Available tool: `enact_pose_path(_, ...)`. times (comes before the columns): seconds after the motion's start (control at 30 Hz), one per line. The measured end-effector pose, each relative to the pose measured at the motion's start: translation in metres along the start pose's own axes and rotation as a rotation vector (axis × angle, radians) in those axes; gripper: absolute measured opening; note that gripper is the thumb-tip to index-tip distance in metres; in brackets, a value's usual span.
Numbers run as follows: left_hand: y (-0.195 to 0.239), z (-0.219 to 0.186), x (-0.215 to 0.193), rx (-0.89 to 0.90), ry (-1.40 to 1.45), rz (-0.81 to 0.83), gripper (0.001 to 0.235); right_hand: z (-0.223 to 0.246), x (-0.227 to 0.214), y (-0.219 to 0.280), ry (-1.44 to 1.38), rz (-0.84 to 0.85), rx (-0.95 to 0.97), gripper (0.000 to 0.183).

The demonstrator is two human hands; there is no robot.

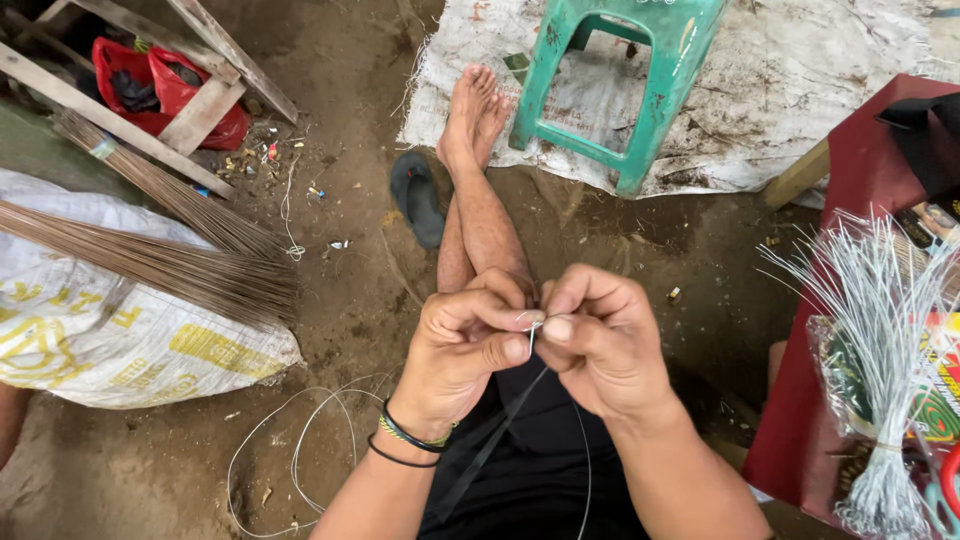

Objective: The person sits on the ground and repeatedly measures, cuts, and twists thin metal wire into small loops using pliers and scissors. The finished loops are placed on a nearby green stool.

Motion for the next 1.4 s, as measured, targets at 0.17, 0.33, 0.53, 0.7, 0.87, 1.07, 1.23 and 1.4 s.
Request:
enact_pose_path(0.17,0.002,0.005,-0.002,0.231,-0.056,-0.025,0.017,-0.013,0.006,0.001,-0.038,-0.025,0.032,0.011)
enact_pose_path(0.33,0.006,0.004,0.007,0.314,-0.113,-0.125,0.016,-0.001,0.019,0.007,0.328,-0.108,-0.276,0.013)
enact_pose_path(0.53,0.01,0.007,0.01,0.26,-0.085,-0.26,0.011,0.015,0.038,0.017,1.143,-0.371,-0.623,0.016)
enact_pose_path(0.7,0.015,0.012,0.004,0.212,-0.087,-0.361,0.012,0.014,0.053,0.014,1.422,-0.295,-0.898,0.015)
enact_pose_path(0.87,0.012,-0.005,0.013,0.224,-0.072,-0.11,0.015,0.007,0.033,0.016,1.063,-0.282,-0.458,0.015)
enact_pose_path(1.07,0.008,-0.036,0.014,0.195,-0.511,0.159,0.023,-0.012,0.018,0.004,-0.011,0.143,0.077,0.01)
enact_pose_path(1.23,0.005,-0.037,0.008,0.151,-0.523,0.128,0.019,-0.017,0.017,0.007,-0.011,0.08,0.088,0.005)
enact_pose_path(1.4,0.008,-0.022,0.0,0.147,-0.353,0.009,0.019,-0.009,0.024,0.015,0.399,-0.079,-0.235,0.004)
Point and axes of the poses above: each hand's wrist, its own y-axis away from the middle knuckle, its own x-axis out of the palm, z = x × y, the point moved 5 cm from there along -y, towards the middle knuckle, and after that the axes turned 10 degrees about y, right-handed, at the moved point
